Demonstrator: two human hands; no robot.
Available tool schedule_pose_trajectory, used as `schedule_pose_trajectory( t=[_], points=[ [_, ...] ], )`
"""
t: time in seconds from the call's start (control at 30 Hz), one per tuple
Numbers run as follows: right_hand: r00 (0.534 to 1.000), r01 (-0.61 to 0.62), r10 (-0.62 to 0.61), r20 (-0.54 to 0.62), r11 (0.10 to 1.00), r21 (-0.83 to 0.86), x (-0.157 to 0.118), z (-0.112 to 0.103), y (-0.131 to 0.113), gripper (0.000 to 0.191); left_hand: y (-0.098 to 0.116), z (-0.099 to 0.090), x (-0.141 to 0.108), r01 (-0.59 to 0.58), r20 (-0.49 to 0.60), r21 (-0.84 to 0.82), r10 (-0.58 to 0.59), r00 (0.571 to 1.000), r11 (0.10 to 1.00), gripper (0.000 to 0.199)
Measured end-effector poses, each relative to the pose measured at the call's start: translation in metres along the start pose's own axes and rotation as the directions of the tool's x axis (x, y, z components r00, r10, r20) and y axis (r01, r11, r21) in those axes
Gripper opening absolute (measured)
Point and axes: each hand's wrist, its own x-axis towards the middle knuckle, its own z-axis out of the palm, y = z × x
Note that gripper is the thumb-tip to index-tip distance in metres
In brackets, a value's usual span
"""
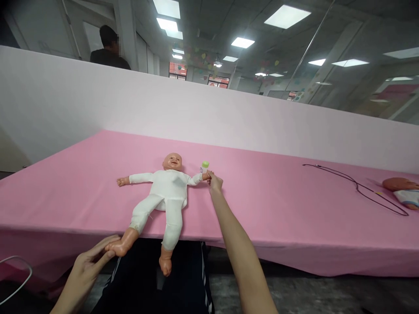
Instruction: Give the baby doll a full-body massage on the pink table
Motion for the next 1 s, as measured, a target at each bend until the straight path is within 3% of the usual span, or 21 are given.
schedule_pose_trajectory(
  t=[0.07, 0.13, 0.23, 0.3, 0.37, 0.43, 0.5, 0.6, 0.67, 0.73, 0.83, 0.93, 1.0],
  points=[
    [0.995, 0.036, -0.038, 0.094, 0.999, 0.022, -0.008, 0.011, -0.012, 0.028, 0.016, 0.013, 0.021, -0.018, -0.018, -0.018, 0.018, 1.0, 1.0, 0.055],
    [0.957, 0.123, -0.119, 0.266, 0.992, 0.001, -0.023, 0.023, -0.02, 0.029, 0.037, 0.03, 0.049, -0.056, -0.045, -0.058, 0.053, 0.998, 0.997, 0.054],
    [0.807, 0.3, -0.195, 0.558, 0.948, -0.103, -0.057, 0.039, -0.014, 0.038, 0.069, 0.06, 0.092, -0.136, -0.022, -0.155, 0.134, 0.991, 0.979, 0.049],
    [0.731, 0.391, -0.212, 0.649, 0.909, -0.144, -0.078, 0.047, -0.004, 0.044, 0.084, 0.077, 0.115, -0.158, 0.026, -0.225, 0.168, 0.985, 0.961, 0.048],
    [0.697, 0.449, -0.24, 0.675, 0.881, -0.15, -0.088, 0.052, 0.002, 0.046, 0.092, 0.087, 0.127, -0.163, 0.065, -0.282, 0.189, 0.98, 0.946, 0.048],
    [0.718, 0.446, -0.24, 0.654, 0.879, -0.167, -0.081, 0.054, 0.001, 0.045, 0.091, 0.085, 0.127, -0.16, 0.078, -0.288, 0.19, 0.979, 0.944, 0.048],
    [0.788, 0.379, -0.221, 0.574, 0.91, -0.169, -0.06, 0.05, -0.008, 0.041, 0.081, 0.07, 0.112, -0.14, 0.067, -0.253, 0.162, 0.985, 0.957, 0.05],
    [0.93, 0.245, -0.195, 0.311, 0.96, -0.131, -0.019, 0.034, -0.021, 0.034, 0.05, 0.032, 0.071, -0.053, 0.019, -0.168, 0.057, 0.998, 0.984, 0.055],
    [0.985, 0.146, -0.13, 0.117, 0.979, -0.143, 0.0, 0.018, -0.018, 0.033, 0.025, 0.006, 0.037, 0.007, -0.005, -0.099, -0.007, 1.0, 0.995, 0.056],
    [0.998, 0.067, -0.067, 0.005, 0.984, -0.165, 0.007, 0.003, -0.008, 0.036, 0.005, -0.012, 0.006, 0.055, 0.017, -0.049, -0.055, 0.998, 0.997, 0.057],
    [0.999, 0.018, -0.023, -0.029, 0.986, -0.169, 0.003, -0.012, 0.01, 0.04, -0.009, -0.017, -0.02, 0.108, -0.004, -0.02, -0.108, 0.994, 0.994, 0.057],
    [1.0, 0.029, -0.028, 0.003, 0.989, -0.142, -0.004, -0.009, 0.007, 0.04, 0.001, -0.003, -0.012, 0.087, -0.009, -0.017, -0.087, 0.996, 0.996, 0.059],
    [0.992, 0.083, -0.072, 0.104, 0.991, -0.106, -0.011, 0.001, -0.006, 0.039, 0.018, 0.011, 0.009, 0.043, -0.02, -0.027, -0.043, 0.999, 0.999, 0.059]
  ],
)
